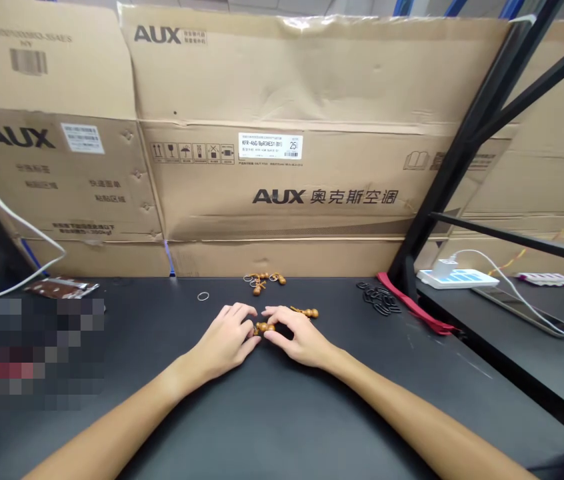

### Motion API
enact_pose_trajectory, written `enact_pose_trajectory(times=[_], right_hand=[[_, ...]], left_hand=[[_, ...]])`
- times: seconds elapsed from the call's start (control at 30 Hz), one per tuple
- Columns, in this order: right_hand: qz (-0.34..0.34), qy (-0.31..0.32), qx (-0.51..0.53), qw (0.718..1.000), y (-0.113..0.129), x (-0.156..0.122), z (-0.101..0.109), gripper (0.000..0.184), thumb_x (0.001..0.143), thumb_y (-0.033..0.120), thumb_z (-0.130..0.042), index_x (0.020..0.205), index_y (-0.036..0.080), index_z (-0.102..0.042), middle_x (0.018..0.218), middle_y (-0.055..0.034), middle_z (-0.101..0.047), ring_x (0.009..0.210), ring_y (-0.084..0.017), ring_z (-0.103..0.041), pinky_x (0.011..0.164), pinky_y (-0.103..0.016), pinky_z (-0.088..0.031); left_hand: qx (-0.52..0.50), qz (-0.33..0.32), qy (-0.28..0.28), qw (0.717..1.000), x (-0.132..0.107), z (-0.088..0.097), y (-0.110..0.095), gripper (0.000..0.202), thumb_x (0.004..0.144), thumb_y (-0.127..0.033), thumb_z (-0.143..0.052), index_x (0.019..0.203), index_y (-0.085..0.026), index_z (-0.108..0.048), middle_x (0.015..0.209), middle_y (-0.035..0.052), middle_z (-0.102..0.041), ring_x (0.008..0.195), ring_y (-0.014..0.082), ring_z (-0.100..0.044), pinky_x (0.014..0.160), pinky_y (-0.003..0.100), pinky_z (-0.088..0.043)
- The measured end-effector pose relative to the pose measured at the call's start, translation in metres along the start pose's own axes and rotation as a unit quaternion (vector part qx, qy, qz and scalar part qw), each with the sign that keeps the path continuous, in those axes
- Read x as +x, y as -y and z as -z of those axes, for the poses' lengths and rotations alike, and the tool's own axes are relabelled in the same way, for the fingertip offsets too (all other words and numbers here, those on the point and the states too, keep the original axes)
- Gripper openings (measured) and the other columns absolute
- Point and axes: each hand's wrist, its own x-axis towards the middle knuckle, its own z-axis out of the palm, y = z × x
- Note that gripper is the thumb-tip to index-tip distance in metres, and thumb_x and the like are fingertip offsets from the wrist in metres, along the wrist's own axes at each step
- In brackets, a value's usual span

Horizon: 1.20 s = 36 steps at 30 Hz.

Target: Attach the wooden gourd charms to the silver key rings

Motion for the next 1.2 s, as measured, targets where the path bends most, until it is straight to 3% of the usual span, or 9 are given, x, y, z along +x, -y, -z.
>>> enact_pose_trajectory(times=[0.1, 0.4, 0.57, 0.67, 0.77, 0.87, 0.97, 1.07, 1.2], right_hand=[[-0.001, -0.006, -0.004, 1.0, 0.0, 0.0, 0.0, 0.008, 0.087, 0.027, -0.057, 0.088, 0.02, -0.06, 0.115, -0.0109, -0.064, 0.116, -0.022, -0.056, 0.099, -0.04, -0.042], [-0.074, -0.026, -0.112, 0.991, -0.016, 0.0, -0.004, 0.011, 0.086, 0.03, -0.058, 0.086, 0.02, -0.061, 0.116, -0.0116, -0.062, 0.117, -0.026, -0.053, 0.1, -0.045, -0.041], [-0.05, -0.046, -0.135, 0.989, -0.014, 0.001, -0.002, 0.023, 0.086, 0.027, -0.057, 0.108, 0.021, -0.057, 0.121, -0.0111, -0.056, 0.116, -0.025, -0.05, 0.099, -0.042, -0.042], [-0.045, -0.049, -0.159, 0.985, -0.007, 0.001, 0.0, 0.015, 0.086, 0.026, -0.056, 0.1, 0.02, -0.059, 0.104, -0.0095, -0.06, 0.1, -0.024, -0.055, 0.088, -0.04, -0.047], [-0.015, 0.016, -0.161, 0.987, -0.001, 0.001, -0.001, 0.014, 0.089, 0.026, -0.051, 0.082, 0.02, -0.062, 0.084, -0.0062, -0.062, 0.085, -0.021, -0.057, 0.081, -0.036, -0.048], [-0.003, 0.052, -0.162, 0.985, -0.002, 0.0, -0.003, 0.022, 0.09, 0.032, -0.051, 0.105, 0.02, -0.063, 0.108, -0.0093, -0.064, 0.104, -0.023, -0.056, 0.093, -0.04, -0.045], [-0.052, 0.073, -0.169, 0.982, -0.007, -0.001, -0.004, 0.046, 0.091, 0.045, -0.049, 0.129, 0.019, -0.053, 0.14, -0.0129, -0.047, 0.13, -0.028, -0.041, 0.108, -0.047, -0.032], [-0.089, 0.106, -0.162, 0.977, -0.01, -0.002, -0.003, 0.058, 0.091, 0.054, -0.044, 0.136, 0.018, -0.047, 0.147, -0.0131, -0.037, 0.137, -0.029, -0.031, 0.113, -0.05, -0.024], [-0.095, 0.107, -0.149, 0.978, -0.008, -0.002, -0.001, 0.057, 0.09, 0.053, -0.046, 0.136, 0.018, -0.048, 0.147, -0.013, -0.037, 0.138, -0.029, -0.031, 0.114, -0.051, -0.022]], left_hand=[[0.009, -0.007, -0.006, 1.0, 0.0, -0.002, 0.002, 0.02, 0.092, -0.019, -0.046, 0.085, -0.017, -0.065, 0.109, 0.0093, -0.058, 0.102, 0.0236, -0.053, 0.085, 0.039, -0.044], [-0.065, -0.003, 0.015, 0.998, 0.0, -0.003, 0.006, 0.018, 0.093, -0.025, -0.049, 0.085, -0.022, -0.065, 0.116, 0.0051, -0.055, 0.1, 0.0211, -0.052, 0.086, 0.037, -0.041], [-0.035, 0.034, 0.0, 0.999, 0.0, -0.004, 0.008, 0.013, 0.091, -0.026, -0.051, 0.086, -0.02, -0.062, 0.108, 0.0058, -0.057, 0.097, 0.0219, -0.052, 0.082, 0.037, -0.042], [-0.017, 0.062, 0.002, 0.998, 0.0, -0.003, 0.006, 0.013, 0.089, -0.027, -0.052, 0.081, -0.019, -0.058, 0.091, 0.005, -0.058, 0.084, 0.0206, -0.053, 0.075, 0.035, -0.043], [-0.036, 0.046, 0.043, 0.997, -0.001, -0.003, 0.002, 0.02, 0.091, -0.031, -0.05, 0.078, -0.019, -0.059, 0.083, 0.0033, -0.059, 0.077, 0.0186, -0.054, 0.073, 0.033, -0.044], [-0.036, 0.047, 0.049, 0.997, -0.003, -0.006, 0.003, 0.025, 0.093, -0.036, -0.047, 0.107, -0.02, -0.061, 0.108, 0.0074, -0.063, 0.099, 0.0229, -0.057, 0.087, 0.038, -0.045], [-0.02, 0.088, 0.064, 0.994, -0.006, -0.012, 0.013, 0.043, 0.094, -0.045, -0.043, 0.126, -0.018, -0.053, 0.133, 0.0117, -0.053, 0.123, 0.0275, -0.047, 0.103, 0.044, -0.037], [-0.021, 0.108, 0.095, 0.989, -0.008, -0.015, 0.021, 0.05, 0.094, -0.048, -0.04, 0.131, -0.017, -0.05, 0.14, 0.0119, -0.047, 0.13, 0.0284, -0.042, 0.107, 0.045, -0.034], [-0.019, 0.109, 0.092, 0.99, -0.009, -0.016, 0.023, 0.05, 0.094, -0.049, -0.04, 0.131, -0.017, -0.052, 0.14, 0.0119, -0.048, 0.13, 0.0282, -0.042, 0.108, 0.045, -0.034]])
